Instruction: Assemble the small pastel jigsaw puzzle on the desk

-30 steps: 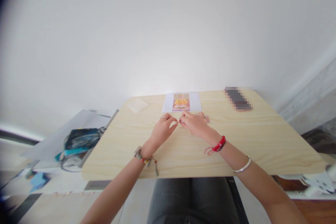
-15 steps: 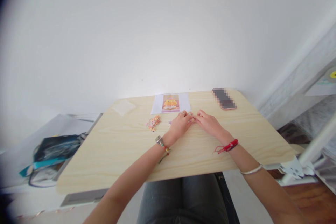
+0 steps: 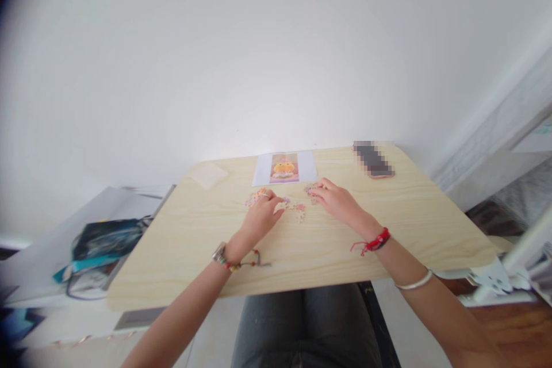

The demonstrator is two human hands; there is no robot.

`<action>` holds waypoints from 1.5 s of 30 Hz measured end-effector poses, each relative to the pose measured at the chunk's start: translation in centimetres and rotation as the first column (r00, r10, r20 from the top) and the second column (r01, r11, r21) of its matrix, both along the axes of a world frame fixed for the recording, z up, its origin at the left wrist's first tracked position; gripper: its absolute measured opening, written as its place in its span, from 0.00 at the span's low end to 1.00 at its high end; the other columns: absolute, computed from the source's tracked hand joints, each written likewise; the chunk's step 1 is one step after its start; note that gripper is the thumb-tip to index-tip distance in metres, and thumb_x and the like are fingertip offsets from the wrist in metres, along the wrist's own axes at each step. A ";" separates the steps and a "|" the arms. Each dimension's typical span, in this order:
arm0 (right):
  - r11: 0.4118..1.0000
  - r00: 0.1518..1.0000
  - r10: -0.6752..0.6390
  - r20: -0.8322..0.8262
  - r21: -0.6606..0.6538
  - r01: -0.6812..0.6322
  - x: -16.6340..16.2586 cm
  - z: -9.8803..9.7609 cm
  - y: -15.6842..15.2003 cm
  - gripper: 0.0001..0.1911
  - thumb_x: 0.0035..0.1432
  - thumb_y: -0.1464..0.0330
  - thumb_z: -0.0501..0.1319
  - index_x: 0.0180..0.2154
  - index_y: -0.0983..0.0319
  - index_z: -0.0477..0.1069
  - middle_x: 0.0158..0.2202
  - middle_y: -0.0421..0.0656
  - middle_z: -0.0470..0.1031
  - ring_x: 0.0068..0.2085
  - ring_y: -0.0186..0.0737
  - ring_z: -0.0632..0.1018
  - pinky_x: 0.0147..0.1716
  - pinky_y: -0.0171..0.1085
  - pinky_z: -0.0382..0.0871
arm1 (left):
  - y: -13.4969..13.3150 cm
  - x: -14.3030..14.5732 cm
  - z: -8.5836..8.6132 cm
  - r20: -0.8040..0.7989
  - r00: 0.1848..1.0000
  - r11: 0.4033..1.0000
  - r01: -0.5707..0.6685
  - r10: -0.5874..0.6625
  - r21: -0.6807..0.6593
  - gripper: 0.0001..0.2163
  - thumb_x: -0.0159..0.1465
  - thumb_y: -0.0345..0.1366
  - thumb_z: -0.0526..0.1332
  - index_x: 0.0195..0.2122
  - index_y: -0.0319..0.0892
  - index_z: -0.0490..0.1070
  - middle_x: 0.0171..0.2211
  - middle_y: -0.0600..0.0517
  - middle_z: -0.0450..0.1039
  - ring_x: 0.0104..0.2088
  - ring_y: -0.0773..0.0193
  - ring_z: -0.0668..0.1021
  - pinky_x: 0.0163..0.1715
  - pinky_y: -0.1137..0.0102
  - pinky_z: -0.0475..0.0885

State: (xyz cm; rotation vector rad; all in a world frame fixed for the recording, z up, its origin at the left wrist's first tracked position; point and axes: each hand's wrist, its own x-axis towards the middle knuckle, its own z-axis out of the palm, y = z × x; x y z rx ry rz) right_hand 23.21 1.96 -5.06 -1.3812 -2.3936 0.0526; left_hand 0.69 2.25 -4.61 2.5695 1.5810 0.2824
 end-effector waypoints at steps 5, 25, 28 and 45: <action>0.994 0.989 0.057 0.135 -0.102 -0.043 -4.9 0.9 1.0 0.09 0.57 0.68 0.53 0.33 0.63 0.71 0.37 0.46 0.66 0.37 0.37 0.71 0.34 0.34 0.62 | -0.4 -1.8 -0.1 -0.008 0.997 0.996 -0.083 0.083 0.013 0.09 0.58 0.30 0.54 0.40 0.40 0.68 0.42 0.48 0.64 0.43 0.62 0.70 0.40 0.70 0.67; 0.991 0.998 0.049 -0.037 -0.126 -0.054 -7.6 -0.1 2.8 0.11 0.58 0.71 0.51 0.27 0.65 0.70 0.31 0.44 0.69 0.31 0.34 0.70 0.28 0.32 0.57 | 0.2 -0.6 -0.5 0.016 0.993 0.991 -0.121 0.121 0.059 0.09 0.59 0.31 0.55 0.41 0.40 0.68 0.40 0.48 0.66 0.40 0.62 0.71 0.38 0.70 0.66; 0.984 0.974 -0.036 -0.224 -0.180 -0.005 -7.3 0.1 2.9 0.13 0.55 0.71 0.51 0.23 0.64 0.69 0.24 0.40 0.68 0.27 0.32 0.69 0.26 0.31 0.57 | 0.1 -0.5 -0.2 0.056 0.991 0.986 -0.130 0.124 0.105 0.09 0.59 0.34 0.56 0.40 0.41 0.68 0.39 0.49 0.66 0.38 0.63 0.71 0.38 0.70 0.66; 0.989 0.915 -0.050 -0.400 -0.147 -0.011 -5.7 0.6 1.4 0.08 0.54 0.68 0.55 0.35 0.63 0.71 0.34 0.44 0.70 0.32 0.34 0.71 0.34 0.34 0.64 | -0.4 -0.1 0.8 0.145 0.986 0.980 -0.106 0.082 0.170 0.08 0.62 0.35 0.51 0.35 0.43 0.69 0.35 0.50 0.66 0.36 0.65 0.71 0.36 0.71 0.66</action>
